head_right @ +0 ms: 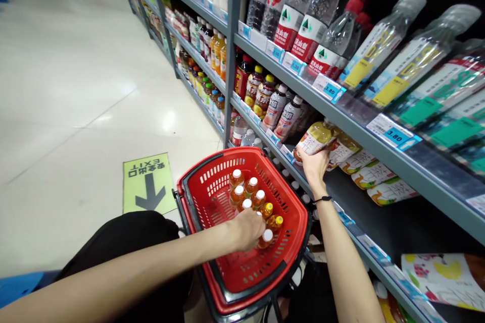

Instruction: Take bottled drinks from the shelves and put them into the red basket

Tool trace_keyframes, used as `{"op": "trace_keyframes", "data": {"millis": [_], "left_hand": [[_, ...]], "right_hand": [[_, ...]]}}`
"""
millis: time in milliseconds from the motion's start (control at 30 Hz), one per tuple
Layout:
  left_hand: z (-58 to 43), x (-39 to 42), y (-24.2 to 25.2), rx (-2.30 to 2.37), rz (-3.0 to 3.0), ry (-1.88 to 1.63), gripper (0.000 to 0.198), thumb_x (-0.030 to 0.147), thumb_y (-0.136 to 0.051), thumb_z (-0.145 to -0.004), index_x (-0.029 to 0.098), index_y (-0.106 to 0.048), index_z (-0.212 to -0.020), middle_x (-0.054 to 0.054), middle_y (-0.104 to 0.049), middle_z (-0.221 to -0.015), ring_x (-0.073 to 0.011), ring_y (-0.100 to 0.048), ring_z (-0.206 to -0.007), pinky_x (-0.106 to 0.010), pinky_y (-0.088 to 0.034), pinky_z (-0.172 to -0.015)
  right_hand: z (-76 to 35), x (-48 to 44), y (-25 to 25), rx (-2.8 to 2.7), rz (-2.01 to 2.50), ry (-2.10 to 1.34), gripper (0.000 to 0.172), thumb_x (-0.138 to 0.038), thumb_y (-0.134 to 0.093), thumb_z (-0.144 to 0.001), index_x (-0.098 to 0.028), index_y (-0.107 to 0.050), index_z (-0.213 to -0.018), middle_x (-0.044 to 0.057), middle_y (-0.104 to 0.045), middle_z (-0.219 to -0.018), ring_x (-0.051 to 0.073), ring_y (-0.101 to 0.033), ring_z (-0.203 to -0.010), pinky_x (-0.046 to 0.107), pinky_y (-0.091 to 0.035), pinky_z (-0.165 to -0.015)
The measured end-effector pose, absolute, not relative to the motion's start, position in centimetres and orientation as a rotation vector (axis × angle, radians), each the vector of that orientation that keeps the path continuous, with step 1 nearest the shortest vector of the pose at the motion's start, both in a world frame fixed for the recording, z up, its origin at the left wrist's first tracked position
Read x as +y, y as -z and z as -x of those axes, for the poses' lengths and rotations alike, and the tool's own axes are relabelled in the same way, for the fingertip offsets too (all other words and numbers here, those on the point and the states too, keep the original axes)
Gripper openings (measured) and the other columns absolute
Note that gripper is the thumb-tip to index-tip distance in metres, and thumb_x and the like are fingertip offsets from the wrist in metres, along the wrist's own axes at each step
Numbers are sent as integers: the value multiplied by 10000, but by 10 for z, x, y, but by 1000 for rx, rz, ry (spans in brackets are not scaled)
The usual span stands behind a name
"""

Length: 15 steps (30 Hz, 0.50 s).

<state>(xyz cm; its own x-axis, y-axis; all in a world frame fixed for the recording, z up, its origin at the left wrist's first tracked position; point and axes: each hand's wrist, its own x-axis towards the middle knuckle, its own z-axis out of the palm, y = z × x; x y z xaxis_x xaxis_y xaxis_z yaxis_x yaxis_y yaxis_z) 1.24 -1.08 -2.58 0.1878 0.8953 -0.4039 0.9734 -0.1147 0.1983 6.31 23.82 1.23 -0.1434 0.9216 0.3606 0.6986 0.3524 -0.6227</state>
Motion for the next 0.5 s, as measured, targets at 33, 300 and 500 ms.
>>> {"op": "trace_keyframes", "data": {"millis": [33,300,500], "left_hand": [[-12,-10,25,1751,-2057,257,229,230,-697,-873,101,-788,-1039,-232,-788,-1010,-344,-771,-904,-385,-564,-703],[-9,-7,17,1728,-2117,218,203,223,-697,-860,116,-775,-1014,-188,-796,-968,-320,-773,-906,-346,-548,-712],[1,1,-6,1812,-2176,42,241,208,-542,-979,96,-729,-1083,-179,-764,-1044,-330,-742,-964,-411,-574,-772]], "right_hand": [[-65,240,-13,-1914,1402,-407,855,-620,-871,-658,-89,-582,-1264,289,-678,-1299,418,-654,-1232,453,-516,-1007],[-85,234,-19,-2041,1123,-512,778,-609,-859,-691,-123,-613,-1247,201,-761,-1221,306,-745,-1114,368,-567,-937],[-103,216,-9,-1952,1071,-518,791,-628,-813,-718,-71,-628,-1247,245,-731,-1270,331,-707,-1180,469,-544,-1050]]}}
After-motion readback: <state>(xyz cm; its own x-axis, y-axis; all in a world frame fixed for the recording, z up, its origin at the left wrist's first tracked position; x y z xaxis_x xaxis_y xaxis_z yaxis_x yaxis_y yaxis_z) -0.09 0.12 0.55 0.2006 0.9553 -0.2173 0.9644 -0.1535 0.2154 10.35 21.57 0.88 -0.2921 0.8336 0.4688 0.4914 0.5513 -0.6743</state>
